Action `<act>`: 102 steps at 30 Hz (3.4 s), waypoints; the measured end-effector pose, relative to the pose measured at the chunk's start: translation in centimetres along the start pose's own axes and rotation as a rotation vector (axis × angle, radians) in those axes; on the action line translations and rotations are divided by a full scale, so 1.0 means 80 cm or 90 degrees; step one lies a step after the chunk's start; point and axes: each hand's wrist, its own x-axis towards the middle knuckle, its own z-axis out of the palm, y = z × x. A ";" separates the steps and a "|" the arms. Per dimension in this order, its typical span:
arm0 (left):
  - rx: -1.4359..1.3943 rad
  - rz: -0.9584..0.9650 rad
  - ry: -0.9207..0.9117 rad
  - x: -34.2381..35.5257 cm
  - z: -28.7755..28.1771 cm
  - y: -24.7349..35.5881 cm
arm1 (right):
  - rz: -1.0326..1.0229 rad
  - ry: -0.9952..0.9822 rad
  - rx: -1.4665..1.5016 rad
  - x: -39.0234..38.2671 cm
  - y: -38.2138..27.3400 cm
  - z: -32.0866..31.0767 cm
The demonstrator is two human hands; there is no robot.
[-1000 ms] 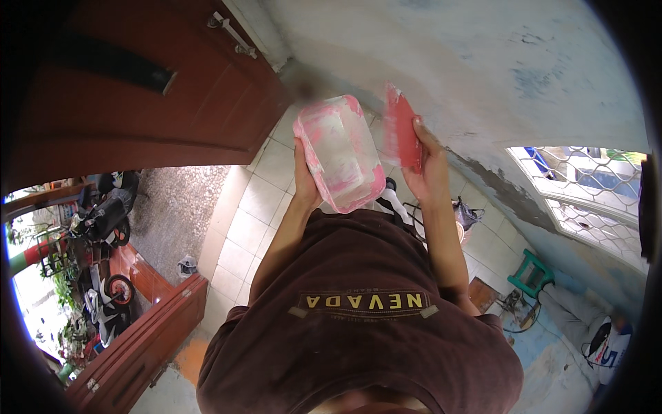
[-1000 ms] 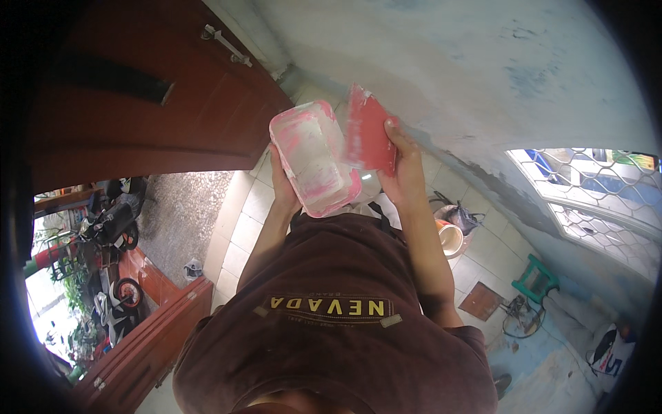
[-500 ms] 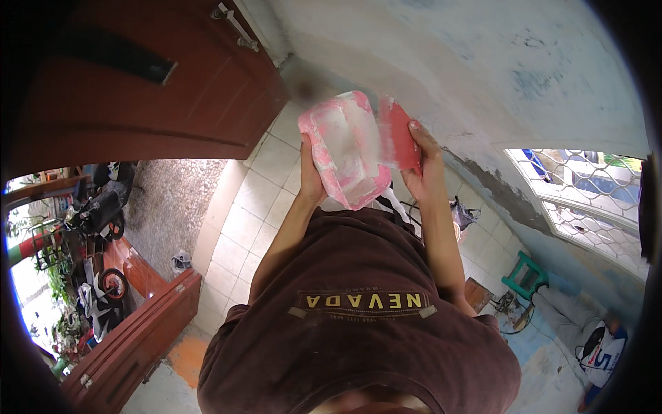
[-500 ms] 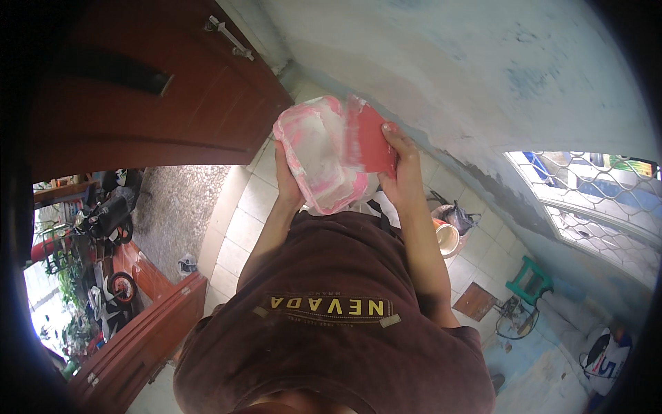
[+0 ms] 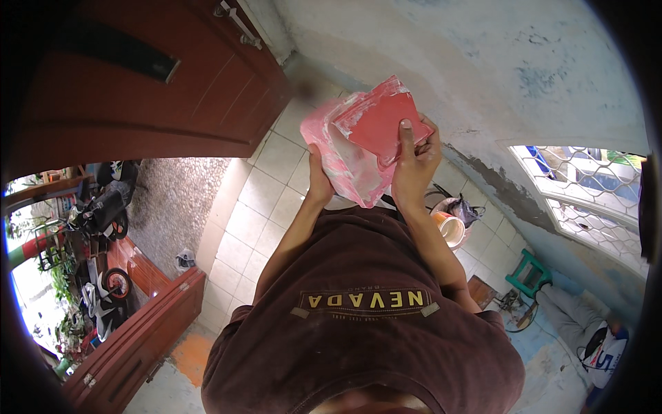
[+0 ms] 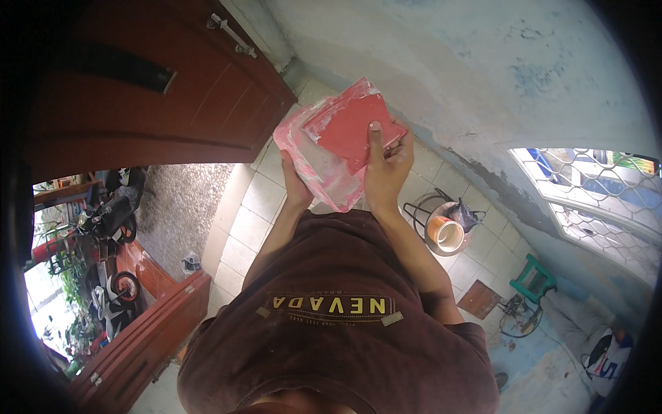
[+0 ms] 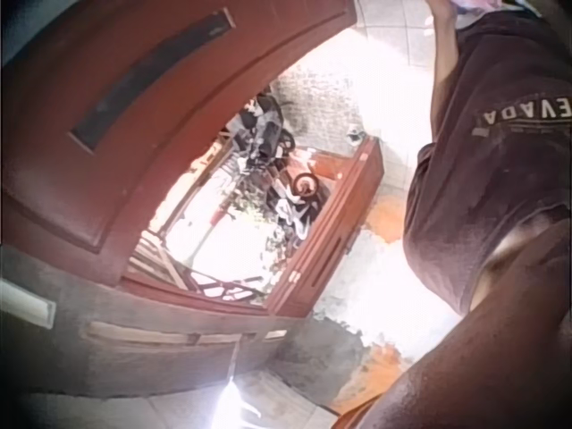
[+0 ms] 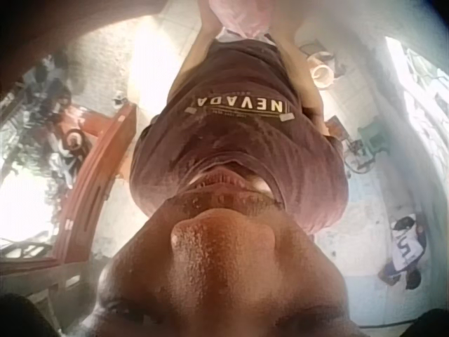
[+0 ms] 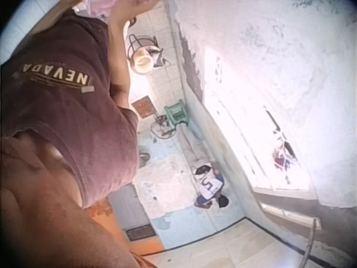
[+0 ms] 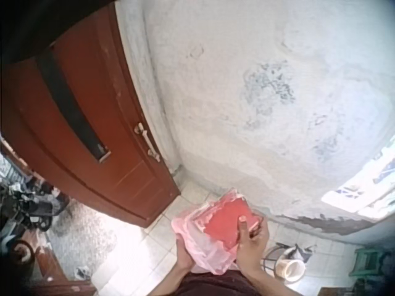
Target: The person applies a white compound to a wall using a red putty knife, then mixes more compound in a small pink container and prepares a black bag.
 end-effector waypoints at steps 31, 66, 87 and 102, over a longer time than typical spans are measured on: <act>0.223 -0.001 -0.097 0.013 -0.039 -0.029 | 0.140 -0.035 0.284 0.009 0.017 -0.018; 0.361 0.012 -0.089 0.008 -0.066 -0.021 | 0.306 -0.168 0.428 0.025 0.047 -0.054; -0.043 -0.228 0.239 0.056 -0.099 -0.120 | 0.389 0.307 0.316 0.045 0.238 -0.256; -0.034 -0.383 0.445 0.087 -0.232 -0.415 | 0.339 0.052 0.353 0.317 0.809 -0.297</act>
